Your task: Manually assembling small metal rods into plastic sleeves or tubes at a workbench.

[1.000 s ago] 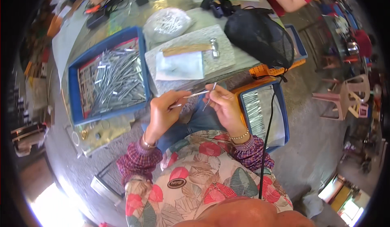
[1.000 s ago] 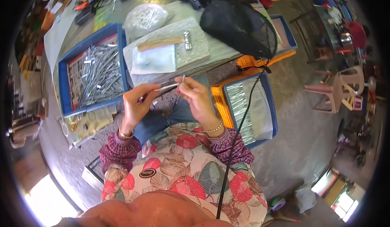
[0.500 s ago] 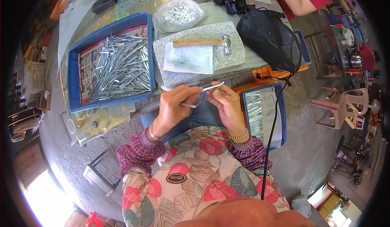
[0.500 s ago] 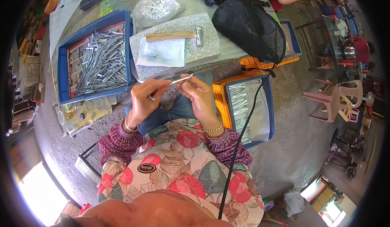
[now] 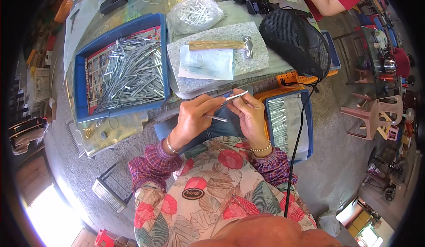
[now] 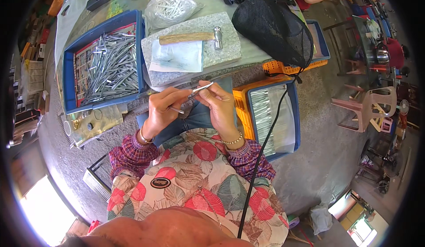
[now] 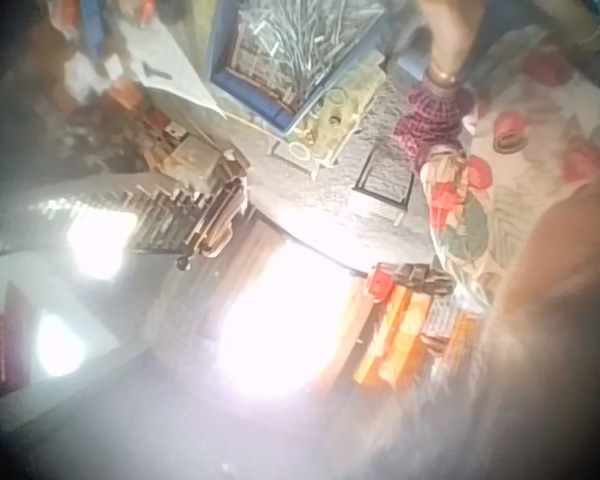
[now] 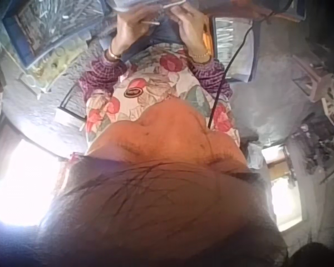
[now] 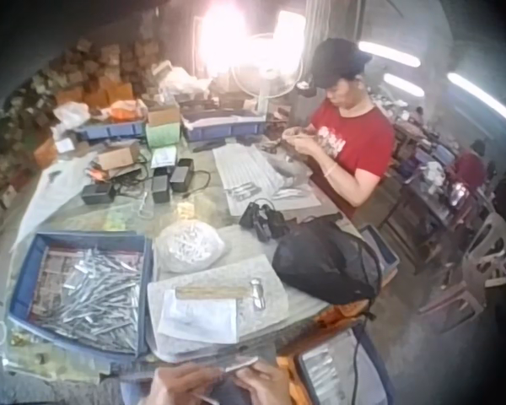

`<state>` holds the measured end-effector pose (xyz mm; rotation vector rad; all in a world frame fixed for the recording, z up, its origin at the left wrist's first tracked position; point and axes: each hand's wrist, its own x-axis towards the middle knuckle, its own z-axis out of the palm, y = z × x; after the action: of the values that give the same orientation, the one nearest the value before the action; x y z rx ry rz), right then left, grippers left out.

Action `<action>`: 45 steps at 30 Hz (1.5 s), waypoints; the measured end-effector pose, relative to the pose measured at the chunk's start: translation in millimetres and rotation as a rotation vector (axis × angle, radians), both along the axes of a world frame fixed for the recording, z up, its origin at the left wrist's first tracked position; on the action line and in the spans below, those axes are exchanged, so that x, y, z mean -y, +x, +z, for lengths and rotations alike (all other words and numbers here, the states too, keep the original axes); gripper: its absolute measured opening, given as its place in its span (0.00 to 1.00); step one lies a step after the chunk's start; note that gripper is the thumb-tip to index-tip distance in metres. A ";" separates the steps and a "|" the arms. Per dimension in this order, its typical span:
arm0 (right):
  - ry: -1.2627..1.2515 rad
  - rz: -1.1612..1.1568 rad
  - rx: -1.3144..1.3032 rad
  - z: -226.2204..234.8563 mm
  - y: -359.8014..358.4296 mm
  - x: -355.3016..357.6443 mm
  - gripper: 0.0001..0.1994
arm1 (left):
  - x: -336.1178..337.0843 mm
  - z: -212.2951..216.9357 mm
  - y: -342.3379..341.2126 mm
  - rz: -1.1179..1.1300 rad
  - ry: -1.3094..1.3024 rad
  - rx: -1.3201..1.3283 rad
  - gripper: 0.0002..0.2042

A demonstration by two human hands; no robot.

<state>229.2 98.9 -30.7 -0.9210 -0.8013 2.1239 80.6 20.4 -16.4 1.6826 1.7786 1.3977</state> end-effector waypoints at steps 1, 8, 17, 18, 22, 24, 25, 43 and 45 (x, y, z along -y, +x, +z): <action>-0.019 -0.004 -0.016 -0.4 0.1 0.4 0.12 | -0.1 -0.1 0.8 -0.001 -0.002 -0.001 0.17; -0.081 -0.014 -0.035 -4.4 0.6 1.7 0.12 | 1.5 -2.5 8.2 -0.024 -0.031 -0.088 0.15; -0.142 0.156 -0.051 -1.2 1.7 -5.6 0.13 | 2.0 6.1 -2.4 -0.086 -0.334 0.482 0.07; -0.136 0.221 -0.022 0.9 0.1 -5.5 0.13 | 1.2 -5.3 -3.9 -0.010 -0.284 0.550 0.05; -0.131 0.410 0.006 -1.8 2.6 -1.6 0.12 | -7.6 -2.1 -3.7 0.020 -0.225 0.818 0.05; -0.130 0.413 -0.008 -1.2 1.9 0.5 0.12 | -6.2 -9.4 -6.4 -0.027 -0.244 0.789 0.05; -0.136 0.414 -0.021 -1.3 1.4 1.0 0.12 | -5.0 -11.5 -8.2 -0.075 -0.270 0.760 0.05; 1.332 0.132 0.593 40.7 -37.7 -47.1 0.11 | -50.3 46.6 -72.8 0.012 0.197 0.775 0.15; 1.380 0.138 0.614 33.6 -46.5 -50.9 0.10 | -54.7 33.5 -75.3 0.022 0.075 0.710 0.16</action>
<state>182.7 149.8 2.8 -0.6602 -2.2230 0.8425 5.3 75.1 17.1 0.9921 1.3424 1.7906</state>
